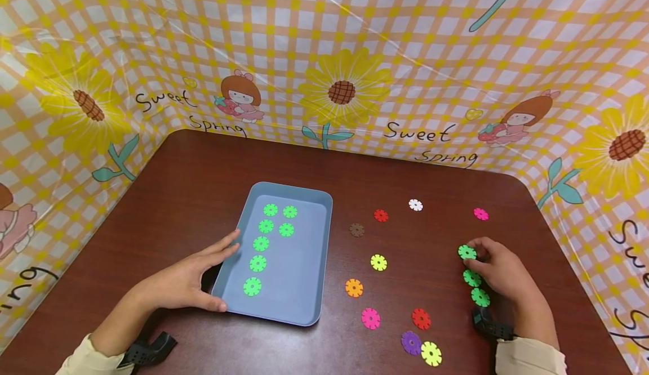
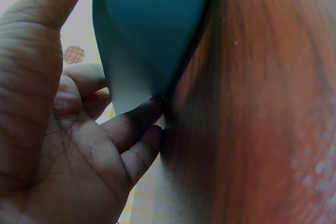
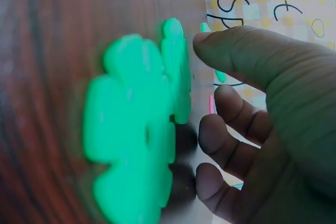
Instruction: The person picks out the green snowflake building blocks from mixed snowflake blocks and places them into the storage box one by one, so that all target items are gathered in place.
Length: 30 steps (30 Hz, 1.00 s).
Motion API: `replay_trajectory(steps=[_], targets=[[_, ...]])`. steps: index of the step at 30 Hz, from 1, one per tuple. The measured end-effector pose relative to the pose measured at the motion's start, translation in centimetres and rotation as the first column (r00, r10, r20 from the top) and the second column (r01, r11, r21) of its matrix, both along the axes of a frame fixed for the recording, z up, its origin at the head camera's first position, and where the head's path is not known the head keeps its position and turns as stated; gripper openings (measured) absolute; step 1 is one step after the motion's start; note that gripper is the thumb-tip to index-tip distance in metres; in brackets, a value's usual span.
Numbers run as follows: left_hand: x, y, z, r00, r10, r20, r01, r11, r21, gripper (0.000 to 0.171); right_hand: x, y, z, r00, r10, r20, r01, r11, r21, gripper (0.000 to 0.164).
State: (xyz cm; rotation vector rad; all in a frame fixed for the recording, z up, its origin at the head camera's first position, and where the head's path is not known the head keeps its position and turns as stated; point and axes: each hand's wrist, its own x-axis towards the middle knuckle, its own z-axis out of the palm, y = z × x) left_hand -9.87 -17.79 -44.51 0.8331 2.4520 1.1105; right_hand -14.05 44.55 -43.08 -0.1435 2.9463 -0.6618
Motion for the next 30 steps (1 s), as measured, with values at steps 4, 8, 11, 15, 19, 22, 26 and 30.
replay_trajectory(steps=[4, 8, 11, 15, 19, 22, 26, 30], targets=[[-0.1, 0.0, 0.0, 1.0, 0.0, 0.002, 0.0, 1.0, 0.003, 0.114, 0.1, -0.3, 0.0, 0.999, -0.002, -0.042, 0.002, 1.0, 0.009, 0.035], [0.0, 0.0, 0.2, 1.0, 0.002, 0.004, -0.002, 1.0, 0.0, 0.114, 0.1, -1.0, 0.2, 0.995, 0.015, -0.095, -0.014, 1.0, 0.009, 0.033], [0.0, 0.0, 0.2, 1.0, 0.003, 0.005, -0.003, 1.0, -0.001, 0.114, -0.1, -1.7, 0.5, 0.993, 0.023, -0.114, -0.024, 1.0, -0.008, 0.032], [0.0, 0.1, 0.2, 1.0, 0.003, 0.005, -0.003, 1.0, 0.001, 0.115, -0.2, -2.8, 0.8, 0.992, 0.037, -0.122, -0.042, 0.998, -0.041, 0.029], [0.0, 0.1, 0.1, 1.0, 0.001, 0.002, -0.001, 1.0, 0.0, 0.115, -0.4, -3.8, 0.8, 0.988, 0.062, -0.14, -0.072, 0.995, -0.068, 0.026], [0.0, 0.1, 0.0, 1.0, -0.002, 0.002, 0.002, 1.0, 0.001, 0.114, -0.5, -4.5, 0.8, 0.984, 0.082, -0.157, -0.095, 0.992, -0.081, 0.025], [0.0, 0.1, 0.0, 1.0, -0.001, 0.004, 0.001, 1.0, 0.002, 0.114, -0.6, -5.5, 1.0, 0.976, 0.112, -0.187, -0.131, 0.987, -0.092, 0.026], [0.0, 0.1, 0.0, 1.0, -0.002, -0.001, 0.002, 1.0, 0.002, 0.114, -0.8, -6.6, 1.2, 0.968, 0.147, -0.205, -0.167, 0.982, -0.086, 0.027]])
